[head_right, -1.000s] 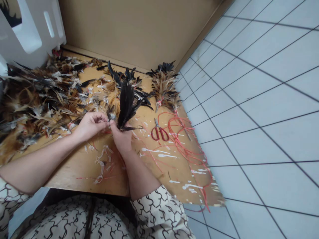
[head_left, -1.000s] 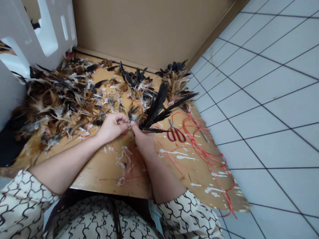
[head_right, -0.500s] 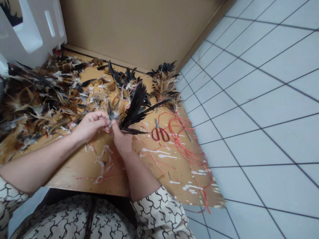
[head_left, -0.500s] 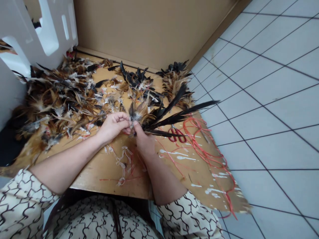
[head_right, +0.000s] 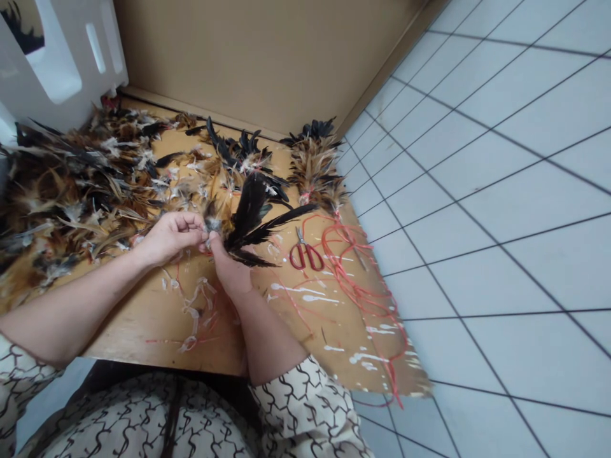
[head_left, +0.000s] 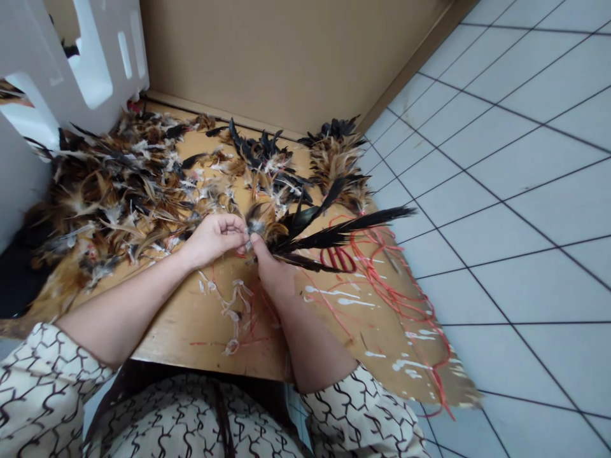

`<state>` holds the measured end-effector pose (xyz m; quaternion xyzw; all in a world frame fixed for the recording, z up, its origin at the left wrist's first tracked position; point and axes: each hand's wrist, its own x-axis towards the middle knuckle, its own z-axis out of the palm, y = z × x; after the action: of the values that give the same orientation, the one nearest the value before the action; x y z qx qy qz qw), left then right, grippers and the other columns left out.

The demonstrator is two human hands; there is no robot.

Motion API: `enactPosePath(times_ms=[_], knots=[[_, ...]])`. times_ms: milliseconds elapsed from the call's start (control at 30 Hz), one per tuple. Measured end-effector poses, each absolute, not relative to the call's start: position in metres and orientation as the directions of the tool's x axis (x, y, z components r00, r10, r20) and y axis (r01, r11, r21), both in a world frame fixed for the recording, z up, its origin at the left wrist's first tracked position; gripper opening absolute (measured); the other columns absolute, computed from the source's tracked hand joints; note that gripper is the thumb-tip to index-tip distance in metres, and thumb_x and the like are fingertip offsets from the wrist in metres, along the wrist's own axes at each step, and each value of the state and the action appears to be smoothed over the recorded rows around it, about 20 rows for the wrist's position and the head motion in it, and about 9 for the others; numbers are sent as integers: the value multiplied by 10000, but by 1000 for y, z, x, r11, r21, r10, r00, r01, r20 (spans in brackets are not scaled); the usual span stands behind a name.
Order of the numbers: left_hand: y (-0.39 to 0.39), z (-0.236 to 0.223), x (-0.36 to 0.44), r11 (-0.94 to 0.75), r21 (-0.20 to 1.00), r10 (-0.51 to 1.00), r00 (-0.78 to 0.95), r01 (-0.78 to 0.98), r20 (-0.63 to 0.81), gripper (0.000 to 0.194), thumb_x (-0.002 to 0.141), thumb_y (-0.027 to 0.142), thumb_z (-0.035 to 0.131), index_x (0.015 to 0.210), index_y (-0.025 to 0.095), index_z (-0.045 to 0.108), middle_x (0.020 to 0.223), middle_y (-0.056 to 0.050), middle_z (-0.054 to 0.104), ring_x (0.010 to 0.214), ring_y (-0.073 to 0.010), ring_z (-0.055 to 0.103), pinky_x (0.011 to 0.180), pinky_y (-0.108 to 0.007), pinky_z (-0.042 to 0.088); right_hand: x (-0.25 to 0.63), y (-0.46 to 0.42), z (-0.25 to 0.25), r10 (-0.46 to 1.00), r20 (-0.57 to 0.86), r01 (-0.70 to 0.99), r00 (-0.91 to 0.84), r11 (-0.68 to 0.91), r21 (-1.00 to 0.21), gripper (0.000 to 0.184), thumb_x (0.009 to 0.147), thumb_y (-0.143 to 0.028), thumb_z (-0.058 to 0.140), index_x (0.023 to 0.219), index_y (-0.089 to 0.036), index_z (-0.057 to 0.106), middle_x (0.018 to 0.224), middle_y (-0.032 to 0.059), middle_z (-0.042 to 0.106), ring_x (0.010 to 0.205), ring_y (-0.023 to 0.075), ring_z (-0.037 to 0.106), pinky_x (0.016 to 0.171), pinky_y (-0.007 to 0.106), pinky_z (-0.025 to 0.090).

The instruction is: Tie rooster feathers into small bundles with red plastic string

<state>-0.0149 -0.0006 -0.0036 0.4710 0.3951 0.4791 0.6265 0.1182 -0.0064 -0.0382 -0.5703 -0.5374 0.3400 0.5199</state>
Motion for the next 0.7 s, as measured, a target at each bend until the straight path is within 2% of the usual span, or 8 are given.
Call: enactPosePath(times_ms=[200,333,433,600,700], knots=[[0,-3,-12,133,958,977,195,-253,-84,94,584,139,612,532,144,535,428,16,590,401,-88,539,498,-210,464,115,-7,-38,960,200,280,195,141,-949,267,688,-467,611,736,-212,673,833,26,723,920,222,659,919,402,489],[1,-2,-11,169,944,982,127,-285,-137,128,590,98,593,502,142,512,403,14,577,376,-84,527,470,-197,454,115,-8,-34,976,186,276,110,150,-950,293,692,-497,602,658,-213,666,748,19,723,792,206,676,857,385,521],[1,-1,-10,185,933,982,105,-307,-160,152,587,96,607,491,143,499,393,13,571,361,-81,519,457,-193,447,117,-7,-36,969,209,268,132,168,-949,310,708,-505,584,690,-210,678,779,22,727,808,200,675,870,377,514],[1,-3,-9,161,943,983,129,-292,-129,127,603,81,583,515,140,514,406,10,583,376,-85,529,473,-199,450,117,-8,-34,969,212,262,128,174,-949,305,690,-482,620,752,-192,691,849,48,733,845,202,674,883,366,513],[0,-6,-10,114,966,985,156,-230,-79,122,602,62,573,523,139,522,427,12,593,404,-82,538,489,-195,448,114,-9,-32,974,205,229,98,178,-957,287,725,-469,594,724,-196,684,756,38,726,808,194,672,865,359,519]])
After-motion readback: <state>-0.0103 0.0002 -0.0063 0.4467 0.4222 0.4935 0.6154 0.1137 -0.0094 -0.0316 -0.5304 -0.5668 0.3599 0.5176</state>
